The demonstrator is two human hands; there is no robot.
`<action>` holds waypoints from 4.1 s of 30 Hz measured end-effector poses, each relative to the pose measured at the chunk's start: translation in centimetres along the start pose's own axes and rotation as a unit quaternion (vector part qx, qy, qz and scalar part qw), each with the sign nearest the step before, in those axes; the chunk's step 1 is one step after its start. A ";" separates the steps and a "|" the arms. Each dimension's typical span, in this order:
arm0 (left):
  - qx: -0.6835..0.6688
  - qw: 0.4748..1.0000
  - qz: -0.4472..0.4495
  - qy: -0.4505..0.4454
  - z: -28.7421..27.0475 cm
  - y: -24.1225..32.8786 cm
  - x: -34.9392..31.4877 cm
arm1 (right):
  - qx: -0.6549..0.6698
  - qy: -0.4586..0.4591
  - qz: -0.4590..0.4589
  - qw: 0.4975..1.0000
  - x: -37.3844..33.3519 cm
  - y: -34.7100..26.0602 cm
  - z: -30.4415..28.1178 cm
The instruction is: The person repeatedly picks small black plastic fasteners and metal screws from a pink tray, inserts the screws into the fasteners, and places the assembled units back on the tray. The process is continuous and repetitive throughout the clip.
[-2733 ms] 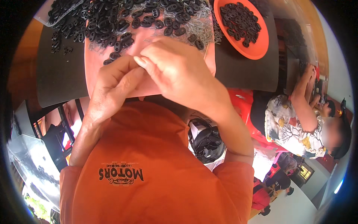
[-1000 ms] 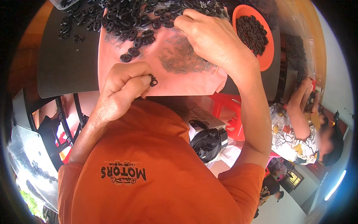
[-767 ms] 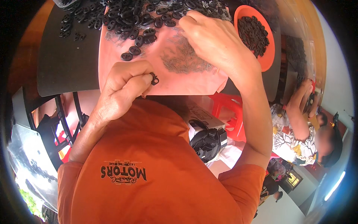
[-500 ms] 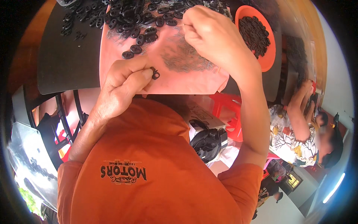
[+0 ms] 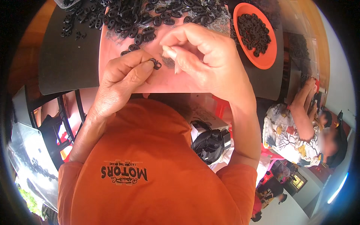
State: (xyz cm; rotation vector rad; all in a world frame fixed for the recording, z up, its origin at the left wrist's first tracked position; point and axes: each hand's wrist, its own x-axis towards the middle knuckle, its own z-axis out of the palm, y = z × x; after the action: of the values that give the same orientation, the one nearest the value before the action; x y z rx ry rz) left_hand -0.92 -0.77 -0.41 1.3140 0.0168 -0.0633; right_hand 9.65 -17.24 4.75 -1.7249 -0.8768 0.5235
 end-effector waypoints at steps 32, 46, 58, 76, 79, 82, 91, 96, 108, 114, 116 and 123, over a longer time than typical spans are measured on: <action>0.013 0.999 0.004 0.030 0.4 0.5 0.1 | 0.046 -0.003 0.013 0.999 0.1 1.0 0.5; 0.044 0.999 -0.020 0.003 -0.2 0.4 -0.2 | 0.033 -0.005 0.011 0.999 -0.1 1.1 1.1; 0.060 0.998 0.018 0.006 -0.1 0.0 -0.2 | 0.003 0.006 0.013 1.000 -0.6 1.3 1.4; 0.044 0.998 0.051 -0.005 -0.2 -0.4 -0.2 | 0.006 -0.002 0.021 1.000 -0.6 1.1 1.7; 0.056 0.997 0.052 -0.004 -0.3 -0.3 -0.3 | -0.014 0.005 0.015 1.000 -0.8 0.6 2.4; 0.052 0.997 0.058 -0.001 -0.4 -0.3 -0.4 | -0.010 0.036 0.001 0.999 -1.4 0.9 3.2; 0.117 0.982 0.146 -0.013 -0.8 -0.8 -0.9 | -0.007 0.006 -0.022 1.000 -1.8 1.3 3.1; 0.163 0.976 0.143 -0.014 -1.9 -0.1 -0.7 | -0.207 -0.019 -0.169 0.963 4.3 2.1 2.2; 0.132 0.984 0.113 -0.040 -2.9 0.4 -0.4 | -0.499 -0.039 -0.134 0.855 7.1 2.5 1.5; 0.130 0.983 0.124 -0.040 -2.8 0.0 -0.3 | -0.390 -0.064 -0.205 0.895 7.5 2.6 3.1; 0.116 0.987 0.101 -0.038 -2.7 0.2 -0.5 | -0.386 -0.093 -0.189 0.898 7.5 2.5 3.9; 0.108 0.989 0.094 -0.035 -2.8 0.3 -0.6 | -0.431 -0.102 -0.192 0.876 7.2 2.7 3.7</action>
State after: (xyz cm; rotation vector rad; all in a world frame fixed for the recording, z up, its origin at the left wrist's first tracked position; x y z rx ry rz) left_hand -1.47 2.01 -0.79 1.5238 -0.1783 0.0516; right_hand 12.32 -9.78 1.58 -2.2071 -1.7450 0.0139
